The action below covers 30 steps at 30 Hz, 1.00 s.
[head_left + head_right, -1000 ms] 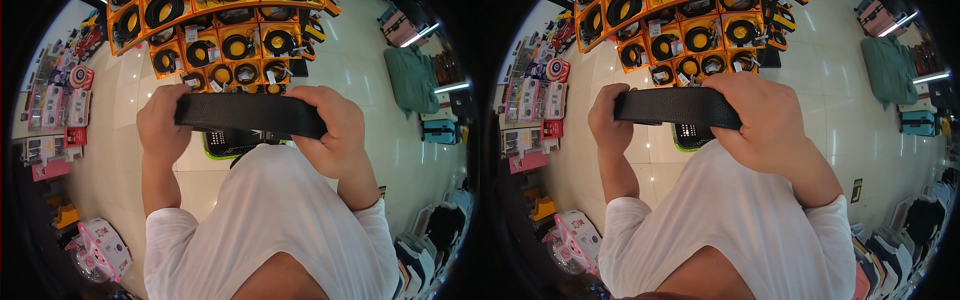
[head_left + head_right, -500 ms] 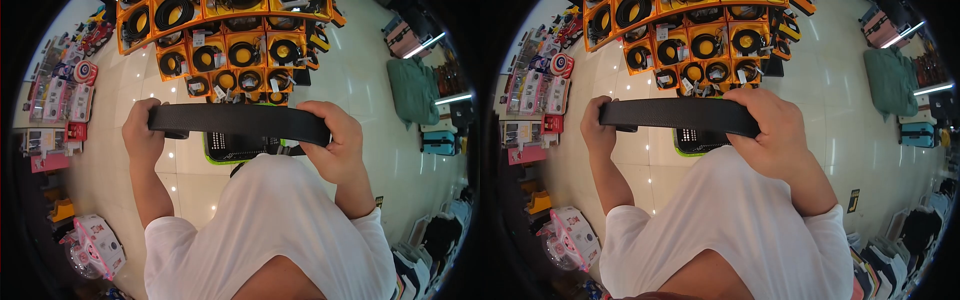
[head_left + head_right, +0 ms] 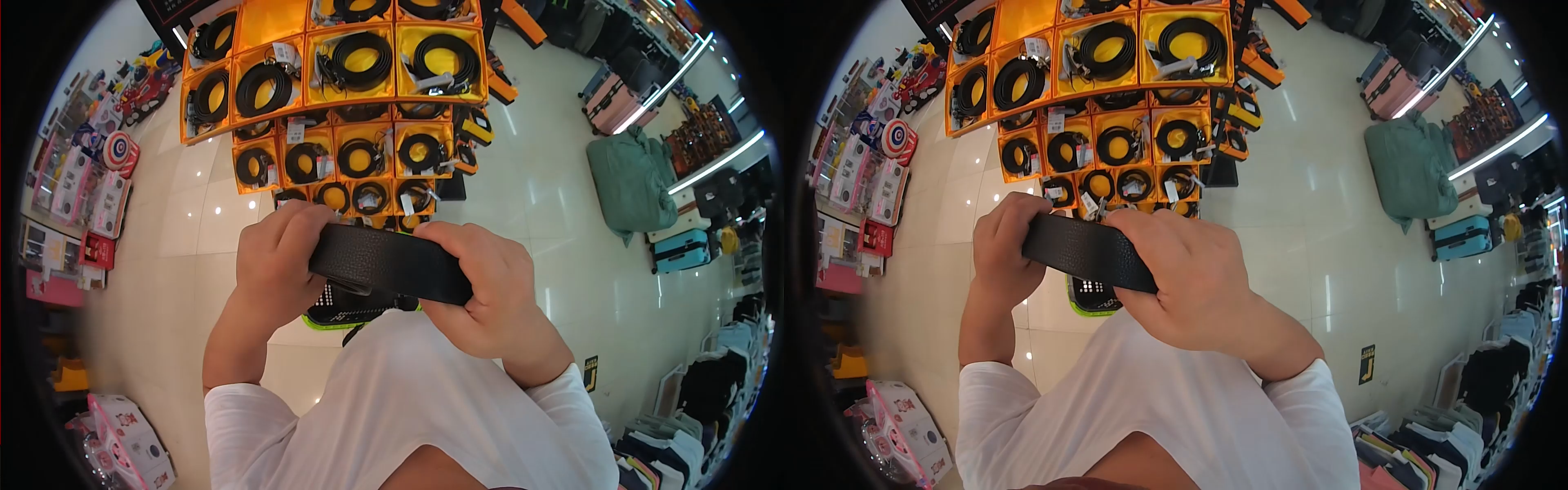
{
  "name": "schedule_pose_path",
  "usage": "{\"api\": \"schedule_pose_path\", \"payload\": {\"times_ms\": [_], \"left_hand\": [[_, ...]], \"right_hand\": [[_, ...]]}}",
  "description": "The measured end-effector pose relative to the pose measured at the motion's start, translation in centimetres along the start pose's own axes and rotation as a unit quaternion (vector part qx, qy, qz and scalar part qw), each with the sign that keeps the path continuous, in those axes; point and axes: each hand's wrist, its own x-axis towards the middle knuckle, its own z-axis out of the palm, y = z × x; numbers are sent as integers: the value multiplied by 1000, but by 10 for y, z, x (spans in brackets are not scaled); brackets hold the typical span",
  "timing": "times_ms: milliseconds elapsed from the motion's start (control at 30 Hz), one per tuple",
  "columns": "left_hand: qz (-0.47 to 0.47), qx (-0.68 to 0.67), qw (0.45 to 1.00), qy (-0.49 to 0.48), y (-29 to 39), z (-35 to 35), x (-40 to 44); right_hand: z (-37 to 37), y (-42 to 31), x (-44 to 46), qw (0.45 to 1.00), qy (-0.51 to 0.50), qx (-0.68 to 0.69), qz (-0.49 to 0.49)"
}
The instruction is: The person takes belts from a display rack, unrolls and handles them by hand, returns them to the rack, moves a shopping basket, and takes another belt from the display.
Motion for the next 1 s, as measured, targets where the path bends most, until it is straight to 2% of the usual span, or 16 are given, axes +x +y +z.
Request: {"api": "schedule_pose_path", "payload": {"times_ms": [167,200,300,400,567,633,1000], "left_hand": [[19,19,1000,0,-6,-5,8],[20,19,1000,2,-9,-6,8],[-28,53,998,-12,-25,-9,3],[-129,23,991,20,-39,-10,-2],[-157,55,986,23,-49,-16,-9],[-172,66,982,28,-53,-19,-12],[-228,59,970,57,-69,-31,-21]], "right_hand": [[-11,1,-1,999,-7,-22,37],[-11,3,-2,999,16,-10,36],[-14,10,-7,998,42,8,50],[-14,14,-12,996,38,9,75],[-15,16,-14,995,29,19,91],[-14,15,-15,990,53,35,129],[-21,18,-19,987,77,44,133]]}}
